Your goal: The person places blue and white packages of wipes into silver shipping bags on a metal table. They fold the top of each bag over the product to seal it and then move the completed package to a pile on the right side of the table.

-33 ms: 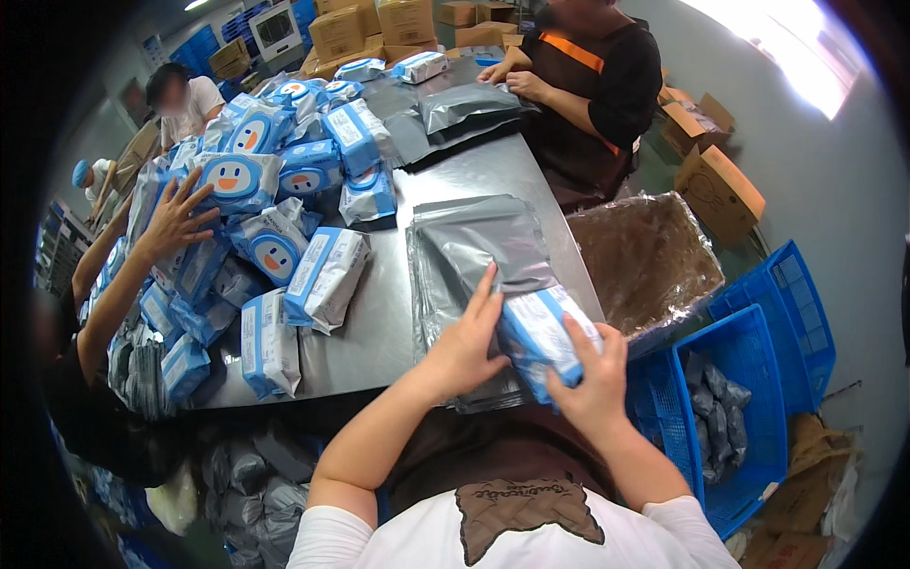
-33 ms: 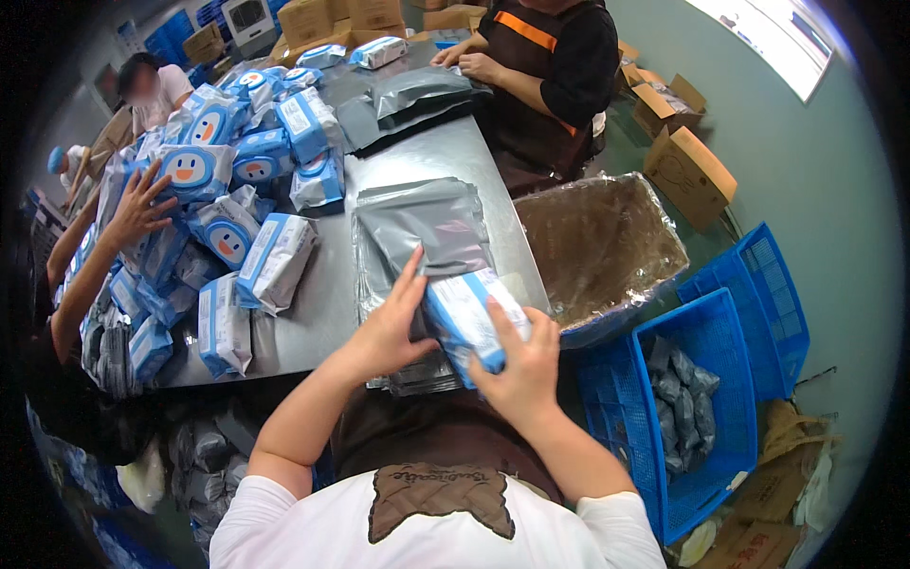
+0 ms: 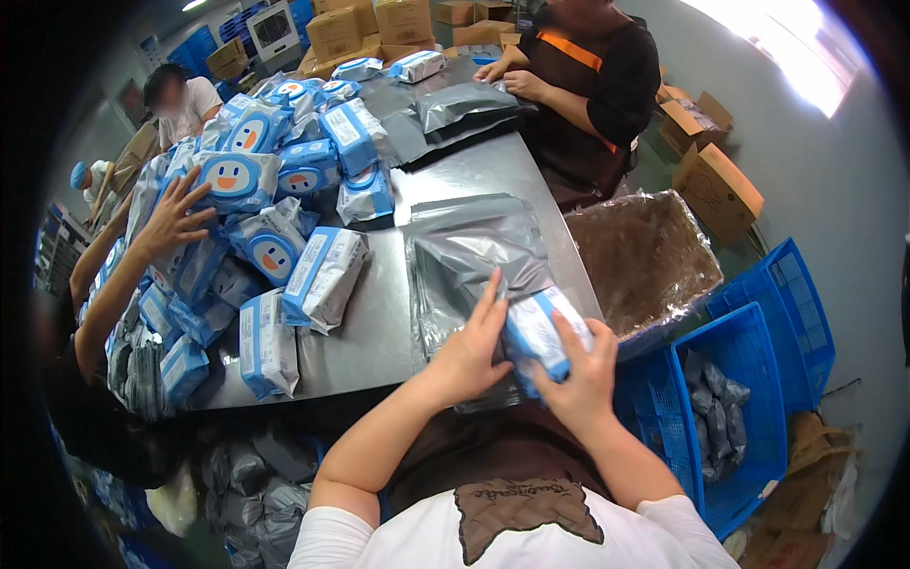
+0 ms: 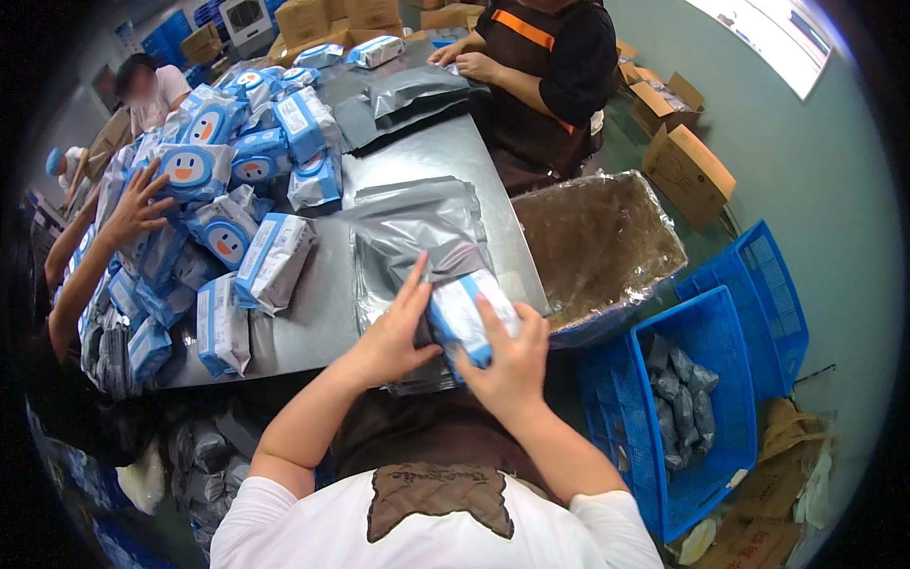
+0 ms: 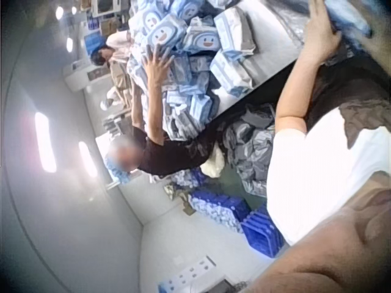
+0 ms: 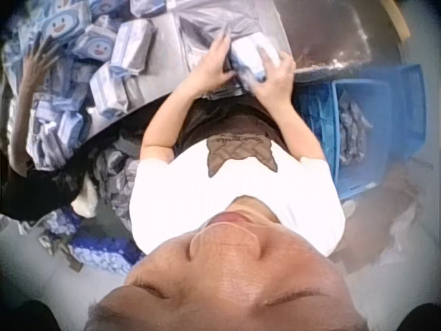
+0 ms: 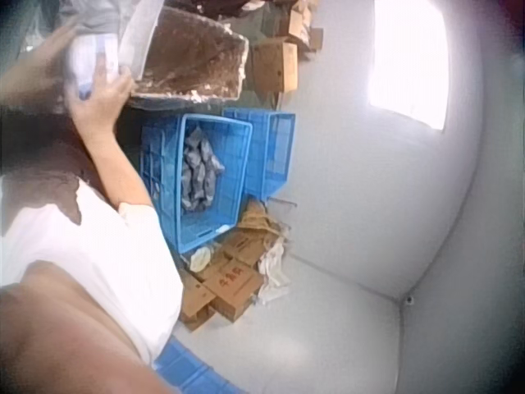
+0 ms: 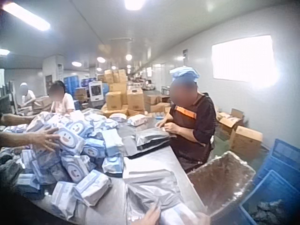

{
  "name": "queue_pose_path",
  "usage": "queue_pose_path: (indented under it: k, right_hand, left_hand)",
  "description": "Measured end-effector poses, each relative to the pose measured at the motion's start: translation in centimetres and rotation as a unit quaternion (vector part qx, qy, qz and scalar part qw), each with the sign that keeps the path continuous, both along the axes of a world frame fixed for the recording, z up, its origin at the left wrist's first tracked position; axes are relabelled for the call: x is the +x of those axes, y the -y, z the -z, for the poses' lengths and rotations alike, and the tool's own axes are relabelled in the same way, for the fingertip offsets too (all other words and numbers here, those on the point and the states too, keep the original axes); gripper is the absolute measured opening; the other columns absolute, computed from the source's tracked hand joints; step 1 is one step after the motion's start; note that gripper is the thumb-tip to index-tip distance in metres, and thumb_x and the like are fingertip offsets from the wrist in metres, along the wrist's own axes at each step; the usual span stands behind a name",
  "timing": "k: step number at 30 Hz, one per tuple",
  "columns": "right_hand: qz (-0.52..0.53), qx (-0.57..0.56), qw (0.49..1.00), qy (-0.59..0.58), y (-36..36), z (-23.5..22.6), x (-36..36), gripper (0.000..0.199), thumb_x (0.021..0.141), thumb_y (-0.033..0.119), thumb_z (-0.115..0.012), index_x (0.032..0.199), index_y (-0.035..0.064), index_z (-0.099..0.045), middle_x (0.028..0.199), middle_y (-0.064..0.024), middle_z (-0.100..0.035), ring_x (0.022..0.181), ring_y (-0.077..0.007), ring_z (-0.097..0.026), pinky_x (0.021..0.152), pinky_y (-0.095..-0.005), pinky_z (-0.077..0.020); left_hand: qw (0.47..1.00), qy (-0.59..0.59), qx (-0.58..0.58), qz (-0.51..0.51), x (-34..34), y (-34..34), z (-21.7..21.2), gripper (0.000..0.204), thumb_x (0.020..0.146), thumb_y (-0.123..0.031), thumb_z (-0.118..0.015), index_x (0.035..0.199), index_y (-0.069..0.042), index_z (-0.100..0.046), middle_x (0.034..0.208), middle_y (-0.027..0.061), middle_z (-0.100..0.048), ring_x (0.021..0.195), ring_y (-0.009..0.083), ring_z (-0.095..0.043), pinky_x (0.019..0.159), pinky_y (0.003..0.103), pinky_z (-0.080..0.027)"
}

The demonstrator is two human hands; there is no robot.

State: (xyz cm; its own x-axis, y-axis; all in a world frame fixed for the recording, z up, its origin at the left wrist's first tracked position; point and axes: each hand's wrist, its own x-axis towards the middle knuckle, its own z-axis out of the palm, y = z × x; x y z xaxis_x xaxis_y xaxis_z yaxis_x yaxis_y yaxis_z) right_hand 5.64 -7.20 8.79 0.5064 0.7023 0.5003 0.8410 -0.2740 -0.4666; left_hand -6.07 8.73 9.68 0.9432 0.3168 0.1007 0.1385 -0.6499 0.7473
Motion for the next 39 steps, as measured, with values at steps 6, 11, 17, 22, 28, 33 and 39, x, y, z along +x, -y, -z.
queue_pose_path:
  k: [6, 11, 17, 22, 28, 33, 39]
  right_hand:
    - [-0.163, 0.01, 0.898, -0.41, -0.5, -0.4, 2.3, 0.092, 0.059, 0.037, -0.086, 0.135, 0.0074, -0.044, 0.137, -0.0177, -0.039, 0.125, -0.0358, -0.037, 0.103, -0.0445, -0.0335]
    - [-0.252, -0.223, 0.934, -0.117, -1.7, 1.1, 7.7, 0.092, 0.055, 0.038, -0.086, 0.133, 0.0112, -0.046, 0.154, -0.0145, -0.023, 0.142, -0.0378, -0.016, 0.107, -0.0526, -0.025]
    - [-0.123, 0.069, 0.989, -0.044, -1.7, 1.2, 3.4, 0.02, 0.064, 0.015, -0.078, 0.078, 0.0073, -0.067, 0.083, -0.0031, -0.067, 0.08, -0.0246, -0.06, 0.071, -0.0376, -0.0425]
    - [-0.102, -0.006, 0.988, -0.114, 0.8, 3.3, 0.9, 0.034, 0.059, 0.019, -0.083, 0.081, 0.0064, -0.06, 0.107, -0.011, -0.06, 0.1, -0.0304, -0.054, 0.083, -0.0393, -0.0419]
    - [-0.161, -0.113, 0.98, -0.036, -0.8, 2.1, 3.3, 0.075, 0.06, 0.039, -0.081, 0.121, 0.0068, -0.053, 0.14, -0.0162, -0.043, 0.133, -0.0345, -0.032, 0.105, -0.0482, -0.0239]
    - [-0.194, -0.034, 0.98, 0.035, -1.0, 4.6, 4.3, 0.059, 0.063, 0.023, -0.079, 0.115, 0.0068, -0.055, 0.131, -0.0129, -0.05, 0.12, -0.0271, -0.046, 0.094, -0.046, -0.0336]
    - [-0.136, 0.12, 0.982, 0.049, 1.0, 2.9, -0.9, 0.032, 0.064, 0.02, -0.081, 0.087, 0.0086, -0.061, 0.088, -0.0092, -0.058, 0.084, -0.031, -0.055, 0.08, -0.0425, -0.0407]
  left_hand:
    - [0.982, 0.075, -0.012, -0.175, -4.9, 0.3, 2.8, 0.068, 0.068, 0.003, -0.073, 0.13, 0.007, -0.044, 0.155, 0.0268, -0.002, 0.131, 0.0393, -0.039, 0.101, 0.04, -0.042]
    - [0.964, 0.008, 0.23, -0.131, -5.6, 2.9, 2.0, 0.083, 0.062, -0.026, -0.084, 0.13, 0.004, -0.047, 0.15, 0.034, -0.013, 0.131, 0.0514, -0.025, 0.1, 0.051, -0.036]
    - [0.965, -0.024, 0.203, -0.166, -4.9, 2.0, 3.6, 0.061, 0.071, -0.019, -0.075, 0.122, 0.005, -0.052, 0.136, 0.0286, -0.043, 0.115, 0.0391, -0.049, 0.09, 0.046, -0.042]
    - [0.96, 0.059, 0.195, -0.194, -5.6, 4.0, 5.3, 0.052, 0.07, -0.007, -0.072, 0.116, 0.007, -0.054, 0.132, 0.0271, -0.048, 0.095, 0.0371, -0.057, 0.081, 0.042, -0.049]
    - [0.948, -0.043, 0.248, -0.196, -4.7, 3.4, 1.7, 0.058, 0.063, -0.013, -0.074, 0.112, 0.008, -0.052, 0.147, 0.0335, -0.021, 0.101, 0.042, -0.051, 0.088, 0.043, -0.046]
    - [0.969, 0.026, 0.156, -0.19, -4.2, 2.2, 4.3, 0.042, 0.071, -0.006, -0.067, 0.108, 0.008, -0.052, 0.138, 0.0321, -0.037, 0.102, 0.044, -0.051, 0.091, 0.042, -0.044]
    - [0.974, 0.056, 0.051, -0.215, -5.3, 4.7, 4.8, 0.032, 0.072, 0.003, -0.062, 0.1, 0.008, -0.046, 0.146, 0.0327, -0.025, 0.1, 0.0493, -0.054, 0.075, 0.043, -0.05]
